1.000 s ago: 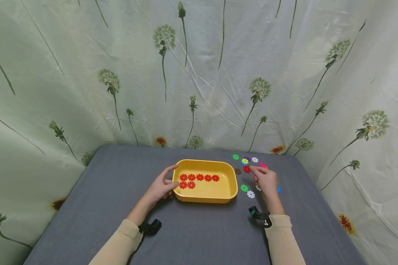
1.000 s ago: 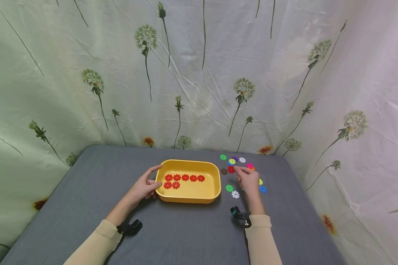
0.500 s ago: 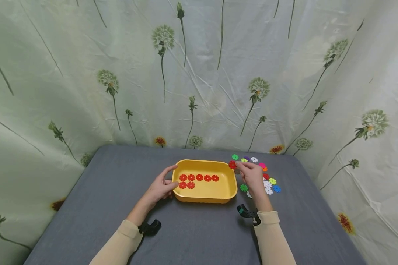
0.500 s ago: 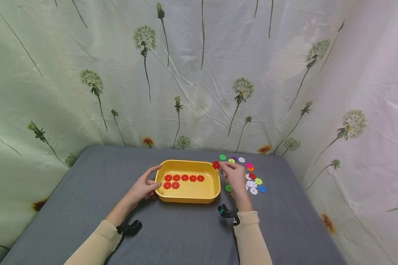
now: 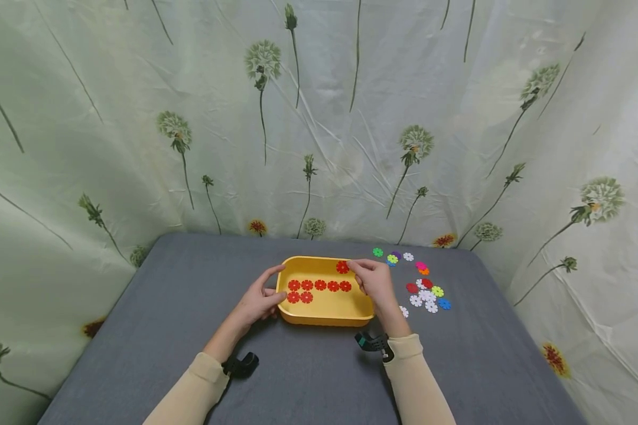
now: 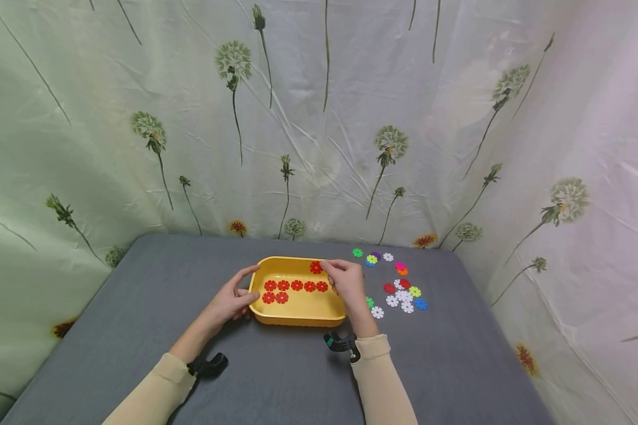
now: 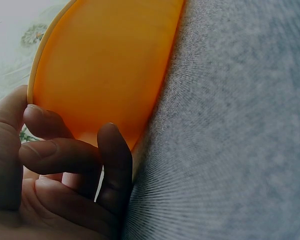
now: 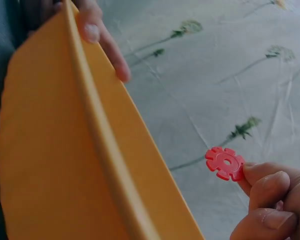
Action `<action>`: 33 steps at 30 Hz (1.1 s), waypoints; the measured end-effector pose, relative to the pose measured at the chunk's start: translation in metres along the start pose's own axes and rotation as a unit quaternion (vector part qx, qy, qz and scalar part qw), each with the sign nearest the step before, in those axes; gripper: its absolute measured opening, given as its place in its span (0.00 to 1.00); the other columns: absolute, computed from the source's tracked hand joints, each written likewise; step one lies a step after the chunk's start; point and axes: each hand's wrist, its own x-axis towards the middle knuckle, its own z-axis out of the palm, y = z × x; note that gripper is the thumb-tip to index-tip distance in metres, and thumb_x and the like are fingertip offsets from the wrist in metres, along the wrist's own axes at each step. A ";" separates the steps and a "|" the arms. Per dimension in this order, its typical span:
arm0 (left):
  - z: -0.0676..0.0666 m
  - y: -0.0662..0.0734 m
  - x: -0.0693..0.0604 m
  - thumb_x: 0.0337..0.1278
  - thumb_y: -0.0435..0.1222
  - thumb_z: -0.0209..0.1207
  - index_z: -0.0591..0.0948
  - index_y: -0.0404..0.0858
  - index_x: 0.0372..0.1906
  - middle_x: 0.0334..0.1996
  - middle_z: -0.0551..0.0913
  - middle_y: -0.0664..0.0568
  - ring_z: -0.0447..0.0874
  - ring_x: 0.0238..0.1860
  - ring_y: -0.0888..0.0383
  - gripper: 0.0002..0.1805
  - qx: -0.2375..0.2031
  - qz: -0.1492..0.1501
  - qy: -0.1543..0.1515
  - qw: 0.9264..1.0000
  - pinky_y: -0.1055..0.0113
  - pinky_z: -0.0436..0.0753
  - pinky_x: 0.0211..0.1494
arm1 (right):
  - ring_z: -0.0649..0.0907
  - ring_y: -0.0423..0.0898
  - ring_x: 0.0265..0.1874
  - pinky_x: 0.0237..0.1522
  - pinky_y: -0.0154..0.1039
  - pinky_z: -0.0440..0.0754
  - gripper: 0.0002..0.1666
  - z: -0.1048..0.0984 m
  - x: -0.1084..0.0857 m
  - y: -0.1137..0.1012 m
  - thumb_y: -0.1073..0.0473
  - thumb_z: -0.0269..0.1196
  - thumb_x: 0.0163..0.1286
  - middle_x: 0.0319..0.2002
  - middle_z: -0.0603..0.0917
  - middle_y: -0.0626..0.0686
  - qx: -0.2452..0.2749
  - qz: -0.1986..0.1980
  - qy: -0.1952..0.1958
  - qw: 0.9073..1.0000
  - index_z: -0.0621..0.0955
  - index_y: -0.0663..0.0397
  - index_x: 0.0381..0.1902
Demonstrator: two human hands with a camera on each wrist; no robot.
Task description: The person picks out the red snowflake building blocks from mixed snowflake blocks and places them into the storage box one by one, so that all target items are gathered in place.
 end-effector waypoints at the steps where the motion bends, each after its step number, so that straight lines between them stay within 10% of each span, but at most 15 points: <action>1: 0.000 0.000 0.000 0.70 0.37 0.67 0.63 0.54 0.82 0.18 0.80 0.56 0.69 0.15 0.61 0.41 0.000 0.001 0.000 1.000 0.67 0.75 0.23 | 0.67 0.39 0.14 0.18 0.30 0.64 0.16 0.004 0.000 0.000 0.54 0.70 0.75 0.17 0.74 0.46 -0.001 0.001 -0.005 1.000 0.90 0.62 0.47; 22: 0.000 0.002 -0.001 0.71 0.37 0.66 0.62 0.53 0.82 0.18 0.78 0.55 0.70 0.16 0.59 0.40 -0.002 0.007 -0.003 1.000 0.66 0.75 0.23 | 0.67 0.37 0.14 0.20 0.31 0.61 0.12 0.037 0.002 0.013 0.58 0.71 0.71 0.14 0.75 0.45 -0.115 0.080 -0.093 0.986 0.92 0.63 0.42; 33: 0.000 0.002 -0.002 0.70 0.36 0.66 0.62 0.53 0.82 0.18 0.79 0.55 0.70 0.16 0.59 0.40 -0.004 0.005 -0.003 1.000 0.67 0.74 0.22 | 0.65 0.39 0.13 0.19 0.32 0.59 0.10 0.040 -0.001 0.016 0.59 0.71 0.71 0.13 0.74 0.46 -0.169 0.048 -0.132 0.976 0.90 0.63 0.36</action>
